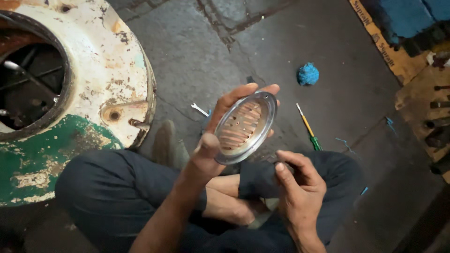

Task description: The person sits on the floor and uses a screwdriver and wrench to disassemble and reassemble a circular metal mechanical part. They remove screws, separate the components, and then put them back together.

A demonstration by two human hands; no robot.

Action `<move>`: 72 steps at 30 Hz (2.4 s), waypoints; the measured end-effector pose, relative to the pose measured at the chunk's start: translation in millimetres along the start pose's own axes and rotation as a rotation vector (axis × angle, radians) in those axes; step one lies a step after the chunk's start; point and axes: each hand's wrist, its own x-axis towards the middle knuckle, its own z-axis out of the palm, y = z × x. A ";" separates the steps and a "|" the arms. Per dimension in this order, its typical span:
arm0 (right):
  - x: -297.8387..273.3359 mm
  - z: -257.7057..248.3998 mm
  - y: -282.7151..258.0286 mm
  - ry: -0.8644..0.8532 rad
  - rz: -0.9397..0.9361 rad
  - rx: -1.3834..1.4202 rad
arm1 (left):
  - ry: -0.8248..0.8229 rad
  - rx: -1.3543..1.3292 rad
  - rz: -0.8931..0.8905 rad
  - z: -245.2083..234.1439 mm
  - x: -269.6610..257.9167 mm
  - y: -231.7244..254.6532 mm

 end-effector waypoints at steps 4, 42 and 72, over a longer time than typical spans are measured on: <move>7.5 14.5 -14.0 -0.017 -0.126 -0.122 | 0.028 0.212 -0.011 0.8 -1.0 5.6; 23.0 54.8 7.0 -0.242 -0.718 -0.793 | 0.172 0.740 -0.058 -7.3 -19.2 -5.6; 15.3 54.2 4.0 -0.297 -0.797 -0.763 | 0.205 0.434 0.037 -15.6 -27.5 -13.3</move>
